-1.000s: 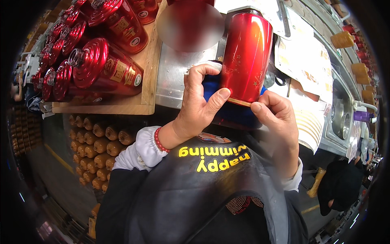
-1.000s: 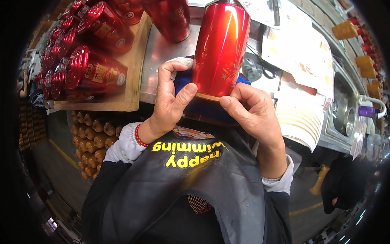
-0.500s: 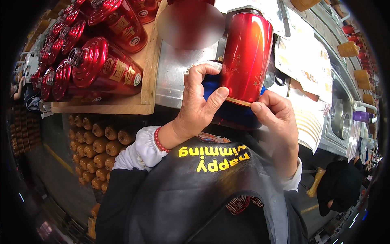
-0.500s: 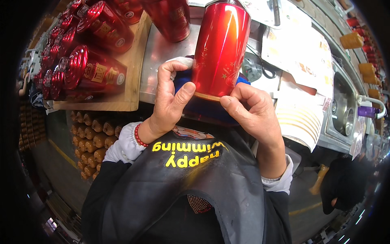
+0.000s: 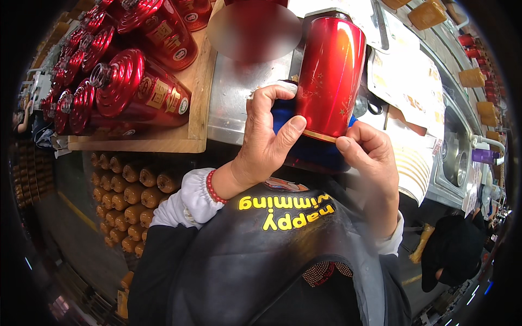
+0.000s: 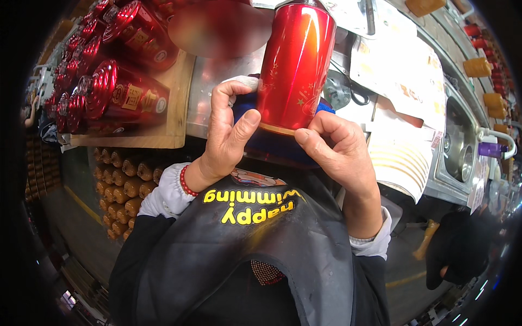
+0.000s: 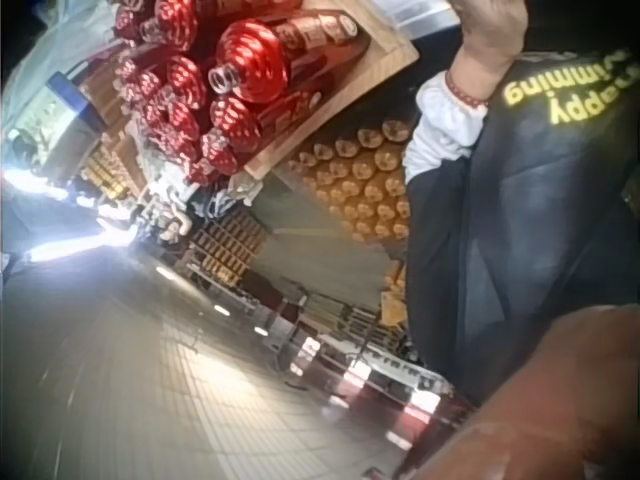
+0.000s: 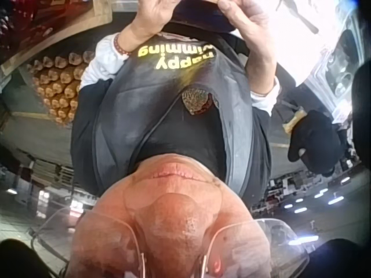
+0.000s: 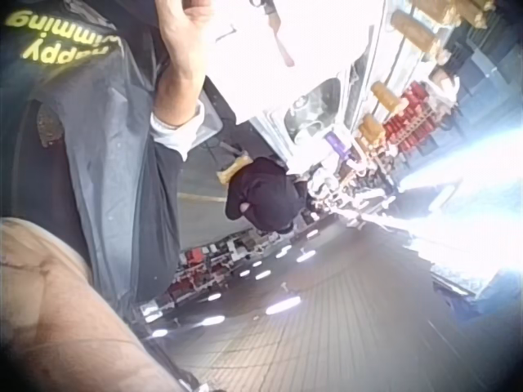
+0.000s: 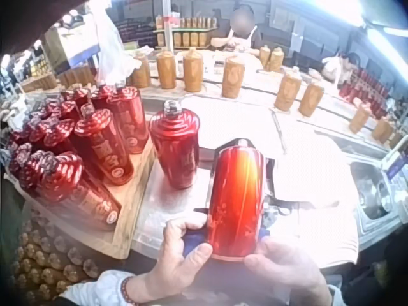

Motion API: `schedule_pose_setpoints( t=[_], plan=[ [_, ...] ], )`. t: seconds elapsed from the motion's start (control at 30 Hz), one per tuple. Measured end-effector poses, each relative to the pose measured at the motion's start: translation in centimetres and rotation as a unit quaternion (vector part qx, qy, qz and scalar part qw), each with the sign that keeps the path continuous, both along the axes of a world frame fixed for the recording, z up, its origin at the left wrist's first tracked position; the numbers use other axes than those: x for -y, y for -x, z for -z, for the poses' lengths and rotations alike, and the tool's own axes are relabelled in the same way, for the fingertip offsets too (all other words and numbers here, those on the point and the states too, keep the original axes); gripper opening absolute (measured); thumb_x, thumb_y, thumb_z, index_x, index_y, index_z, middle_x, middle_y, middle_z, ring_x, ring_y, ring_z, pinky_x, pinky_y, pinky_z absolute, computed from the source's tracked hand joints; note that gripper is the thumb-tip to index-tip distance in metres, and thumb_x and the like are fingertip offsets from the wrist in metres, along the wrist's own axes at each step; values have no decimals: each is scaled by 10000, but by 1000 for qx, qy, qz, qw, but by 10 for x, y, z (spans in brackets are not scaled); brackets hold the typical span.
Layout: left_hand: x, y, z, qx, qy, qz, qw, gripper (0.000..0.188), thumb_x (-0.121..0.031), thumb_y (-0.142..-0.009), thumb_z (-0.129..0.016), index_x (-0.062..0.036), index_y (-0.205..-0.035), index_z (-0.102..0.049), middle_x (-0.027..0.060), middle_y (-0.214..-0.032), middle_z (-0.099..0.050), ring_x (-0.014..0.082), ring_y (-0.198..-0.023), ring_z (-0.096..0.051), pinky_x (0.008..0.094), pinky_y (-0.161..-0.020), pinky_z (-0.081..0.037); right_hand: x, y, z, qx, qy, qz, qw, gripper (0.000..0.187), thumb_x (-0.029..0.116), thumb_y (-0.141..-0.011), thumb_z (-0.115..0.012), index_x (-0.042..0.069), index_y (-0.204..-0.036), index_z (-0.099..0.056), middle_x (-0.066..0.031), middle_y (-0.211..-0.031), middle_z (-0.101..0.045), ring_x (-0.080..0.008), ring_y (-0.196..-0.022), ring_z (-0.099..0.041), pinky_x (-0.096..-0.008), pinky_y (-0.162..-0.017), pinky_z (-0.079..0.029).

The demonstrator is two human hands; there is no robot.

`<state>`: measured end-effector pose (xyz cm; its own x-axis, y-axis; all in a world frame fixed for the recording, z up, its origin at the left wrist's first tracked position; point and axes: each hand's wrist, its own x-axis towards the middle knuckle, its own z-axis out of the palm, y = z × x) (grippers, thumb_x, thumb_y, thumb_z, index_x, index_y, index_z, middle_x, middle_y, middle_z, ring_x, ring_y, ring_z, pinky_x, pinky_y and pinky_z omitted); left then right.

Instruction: The person applies stickers to red cylindrical cans using scissors to trim edges and a cloth to wipe surfaces. They handle multiple cans one at a time, placing finished cans into a wooden crate.

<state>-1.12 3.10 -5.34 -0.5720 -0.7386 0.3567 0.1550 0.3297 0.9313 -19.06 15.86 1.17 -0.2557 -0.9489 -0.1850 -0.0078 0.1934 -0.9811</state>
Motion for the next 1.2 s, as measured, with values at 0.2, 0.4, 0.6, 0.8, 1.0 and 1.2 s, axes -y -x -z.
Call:
schedule_pose_setpoints(
  t=[0.2, 0.4, 0.6, 0.8, 1.0, 1.2],
  plan=[
    [-1, 0, -3, 24, 11, -7, 1000, 447, -249, -966, -690, -26, -1282, -467, 117, -1258, -521, 256, -1184, -445, 382, -1082, -316, 0, -1, -1, -2, 2, 3, 1000, 262, 103, -967, -699, 41, -750, -567, 64, -682, -530, -28, -643, -425, -235, -552, -351],
    [-1, 0, -4, 26, 11, -8, 1000, 455, -256, -965, -690, -22, -1283, -464, 126, -1259, -518, 259, -1184, -445, 386, -1081, -317, 1, 0, 0, -9, 2, 3, 1000, 265, 90, -961, -696, 38, -739, -562, 63, -671, -525, -29, -635, -423, -238, -543, -348],
    [-1, 1, -2, 16, -1, -7, 1000, 452, -273, -973, -682, -20, -1279, -465, 128, -1255, -517, 260, -1183, -449, 387, -1082, -318, 0, 0, 1, 1, 5, 1, 1000, 270, 103, -967, -701, 42, -744, -560, 68, -671, -515, -28, -634, -416, -237, -541, -342],
    [-1, 1, -4, 16, 8, -7, 1000, 470, -290, -971, -688, -17, -1282, -463, 132, -1262, -513, 260, -1189, -450, 388, -1080, -322, 0, -1, 1, -1, 7, 2, 1000, 272, 109, -970, -702, 44, -749, -557, 70, -673, -511, -28, -636, -412, -236, -541, -339],
    [-2, 1, -5, 44, 30, -20, 998, 541, -338, -937, -731, -11, -1273, -461, 156, -1263, -517, 275, -1185, -454, 403, -1071, -334, 0, 0, 0, -16, 5, -5, 1000, 270, 115, -968, -704, 39, -755, -556, 71, -679, -505, -26, -641, -404, -235, -543, -337],
    [-2, 4, -3, 56, 70, -34, 995, 595, -347, -895, -772, -5, -1269, -459, 165, -1256, -524, 292, -1171, -461, 416, -1061, -344, 1, -1, 0, -6, 9, -1, 1000, 272, 137, -971, -710, 37, -769, -558, 76, -689, -494, -20, -648, -397, -229, -546, -331]
  ],
)
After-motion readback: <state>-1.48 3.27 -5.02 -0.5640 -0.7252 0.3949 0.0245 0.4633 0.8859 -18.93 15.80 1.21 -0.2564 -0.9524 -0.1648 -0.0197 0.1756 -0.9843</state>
